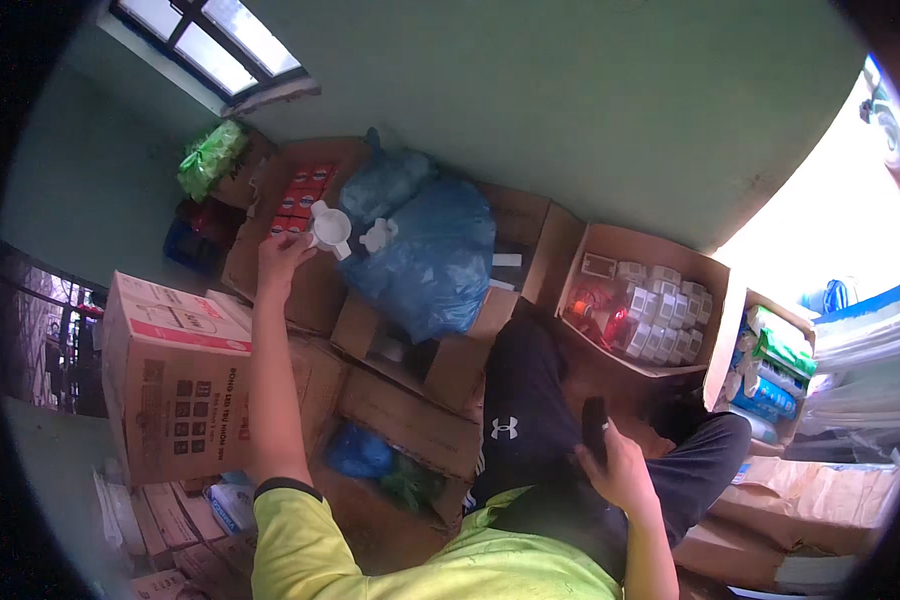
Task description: Assembling components into a plastic electrical junction box.
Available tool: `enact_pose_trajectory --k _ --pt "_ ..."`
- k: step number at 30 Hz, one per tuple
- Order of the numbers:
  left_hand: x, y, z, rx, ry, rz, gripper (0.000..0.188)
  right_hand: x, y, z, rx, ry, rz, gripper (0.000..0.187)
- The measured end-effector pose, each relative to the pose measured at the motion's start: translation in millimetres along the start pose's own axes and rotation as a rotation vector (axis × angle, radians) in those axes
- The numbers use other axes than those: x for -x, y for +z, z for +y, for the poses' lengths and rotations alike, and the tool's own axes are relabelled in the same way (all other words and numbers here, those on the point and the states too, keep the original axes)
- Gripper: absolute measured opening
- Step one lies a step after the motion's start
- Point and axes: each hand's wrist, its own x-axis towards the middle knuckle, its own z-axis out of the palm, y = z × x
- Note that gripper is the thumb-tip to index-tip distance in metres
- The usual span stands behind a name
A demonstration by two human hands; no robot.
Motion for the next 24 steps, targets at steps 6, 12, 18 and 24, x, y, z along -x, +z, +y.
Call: enact_pose_trajectory --k 6,12,18,24 --pt "104 83 67 0.385 0.054 -0.183 0.012 3 -19 -17 -0.129 -0.091 0.112 0.058" --pt "203 174 76 0.532 0.049 -0.373 0.012 9 -35 -23 -0.916 -0.055 0.058 0.052" --pt "242 234 105 0.596 0.084 -0.456 0.019 23 -42 -16 -0.873 -0.055 0.269 0.048" --pt "260 260 118 0.475 0.192 -0.452 0.021 22 -36 -12 -0.682 -0.028 0.314 0.048"
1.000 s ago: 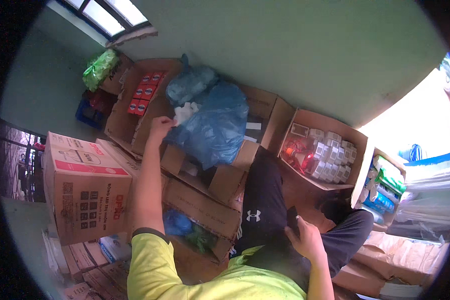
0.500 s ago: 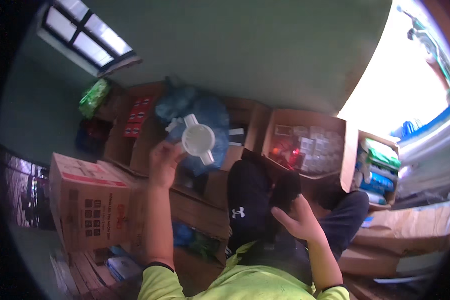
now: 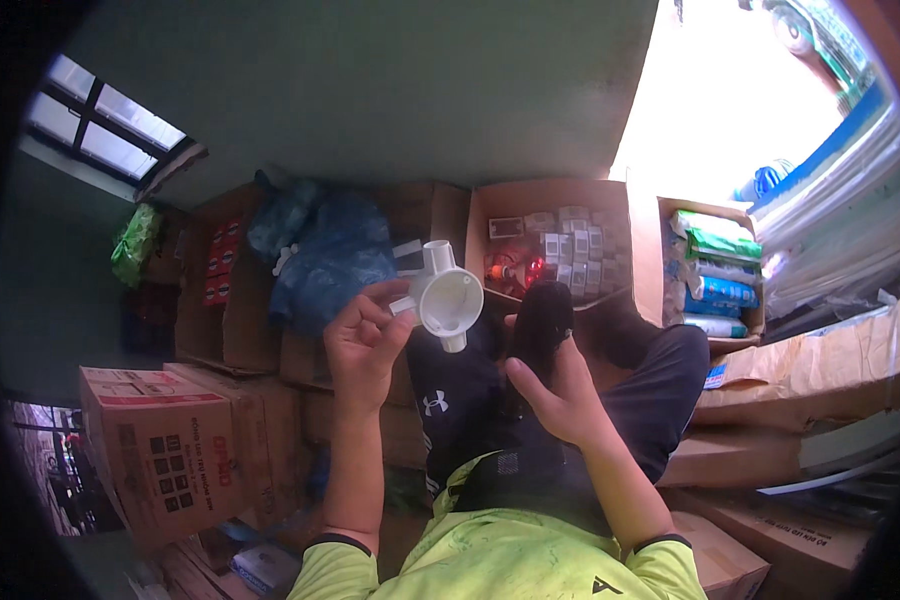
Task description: Assembling components into a plastic electrical junction box.
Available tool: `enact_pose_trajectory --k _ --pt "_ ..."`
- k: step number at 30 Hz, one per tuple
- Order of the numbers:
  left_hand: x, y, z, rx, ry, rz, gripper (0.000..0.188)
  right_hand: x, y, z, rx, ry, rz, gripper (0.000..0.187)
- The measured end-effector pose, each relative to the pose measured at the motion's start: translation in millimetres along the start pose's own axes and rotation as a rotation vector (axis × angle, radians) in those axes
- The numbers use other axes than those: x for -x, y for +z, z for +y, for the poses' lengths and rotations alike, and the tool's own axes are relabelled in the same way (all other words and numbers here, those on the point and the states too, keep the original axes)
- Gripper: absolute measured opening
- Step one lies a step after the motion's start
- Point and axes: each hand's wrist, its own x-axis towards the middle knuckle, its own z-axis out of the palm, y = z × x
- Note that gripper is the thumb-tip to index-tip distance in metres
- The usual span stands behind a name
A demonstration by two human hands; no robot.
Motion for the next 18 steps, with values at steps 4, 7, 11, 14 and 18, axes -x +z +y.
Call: enact_pose_trajectory --k 4,7,11,14,18 --pt "2 15 -4 0.002 -0.011 -0.002 0.024 -1 -8 6 -0.002 -0.060 0.073 0.045" --pt "3 31 -19 -0.109 0.111 -0.100 0.023 -17 -17 4 -0.169 -0.104 0.131 0.043" --pt "18 54 -49 0.019 0.039 -0.389 0.051 -30 -27 -1 -0.084 -0.016 -0.012 0.042" --pt "34 70 -74 -0.143 -0.205 -0.535 0.099 -18 -31 16 0.365 -0.365 -0.050 0.056" --pt "46 86 -107 -0.531 0.077 -0.644 0.101 -2 -45 32 0.534 -0.180 -0.135 0.058"
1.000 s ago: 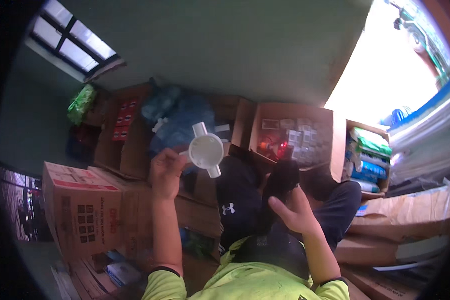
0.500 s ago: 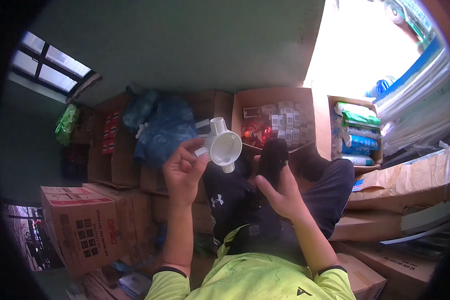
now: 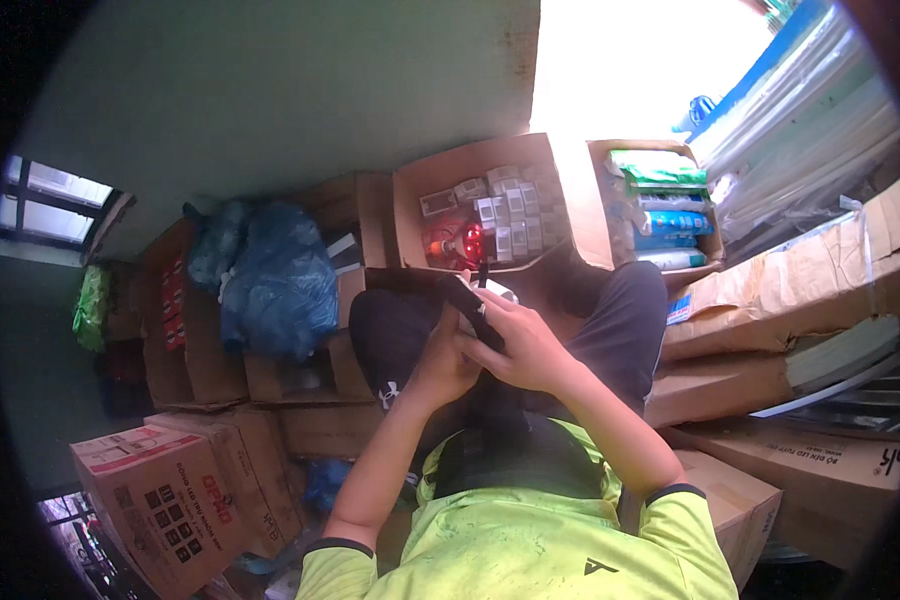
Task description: Assembling components into a plastic electrical junction box.
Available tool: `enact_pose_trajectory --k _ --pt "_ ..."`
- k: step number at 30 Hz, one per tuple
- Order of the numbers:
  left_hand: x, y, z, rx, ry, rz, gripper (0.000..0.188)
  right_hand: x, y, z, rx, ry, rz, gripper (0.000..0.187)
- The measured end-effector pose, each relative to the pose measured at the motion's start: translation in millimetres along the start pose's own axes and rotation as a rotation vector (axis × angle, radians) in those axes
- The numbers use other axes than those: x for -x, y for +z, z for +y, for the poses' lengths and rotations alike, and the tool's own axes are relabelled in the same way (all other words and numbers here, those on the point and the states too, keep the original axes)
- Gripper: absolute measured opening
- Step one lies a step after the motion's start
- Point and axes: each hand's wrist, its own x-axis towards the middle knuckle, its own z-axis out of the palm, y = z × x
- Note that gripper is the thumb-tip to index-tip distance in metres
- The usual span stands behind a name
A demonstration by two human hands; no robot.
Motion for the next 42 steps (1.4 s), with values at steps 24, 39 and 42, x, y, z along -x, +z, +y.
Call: enact_pose_trajectory --k 24,39,42 --pt "-26 2 -42 1.027 -0.311 0.171 0.073 62 -21 44 -0.447 0.378 0.565 0.035" --pt "-7 -4 -19 1.572 -0.260 0.057 0.083 34 -27 -19 0.028 0.119 0.119 0.020" --pt "-4 -1 -22 1.496 -0.269 0.088 0.069 35 -24 -20 0.015 0.055 0.146 0.024"
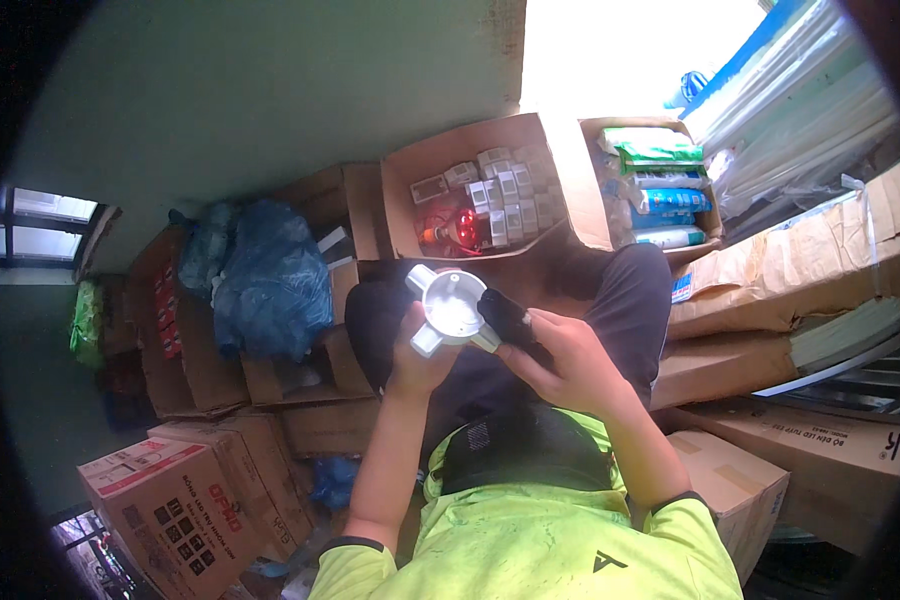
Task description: Assembling components into a plastic electrical junction box.
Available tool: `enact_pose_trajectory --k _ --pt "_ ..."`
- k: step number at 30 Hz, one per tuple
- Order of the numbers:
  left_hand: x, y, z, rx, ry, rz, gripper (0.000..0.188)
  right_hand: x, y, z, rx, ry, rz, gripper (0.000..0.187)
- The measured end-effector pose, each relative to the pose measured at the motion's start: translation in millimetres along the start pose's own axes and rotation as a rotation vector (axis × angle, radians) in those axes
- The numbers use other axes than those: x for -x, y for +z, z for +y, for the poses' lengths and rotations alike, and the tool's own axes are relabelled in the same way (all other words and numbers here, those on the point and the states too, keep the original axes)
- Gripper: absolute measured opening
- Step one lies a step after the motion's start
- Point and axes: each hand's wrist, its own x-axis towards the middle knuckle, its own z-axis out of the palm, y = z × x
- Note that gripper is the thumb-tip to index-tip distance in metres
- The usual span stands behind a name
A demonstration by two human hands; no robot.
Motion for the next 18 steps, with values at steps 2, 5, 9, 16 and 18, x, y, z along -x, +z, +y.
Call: enact_pose_trajectory --k 2,5,9,16,18 --pt "-3 10 4 -0.292 0.016 -0.021 0.062 -1 1 1 0.123 -0.010 -0.054 0.029" --pt "-4 10 6 -0.360 -0.015 -0.052 0.060 -5 4 -4 0.356 0.007 -0.172 0.039" --pt "-5 12 5 -0.156 -0.111 0.027 0.063 1 22 -6 0.440 0.039 -0.148 0.047" --pt "-2 1 -7 -0.244 -0.134 0.213 0.050 -4 34 -14 0.348 0.221 -0.289 0.045" --pt "-1 -3 -15 -0.243 -0.081 0.279 0.049 -8 33 -5 0.366 0.234 -0.360 0.039"
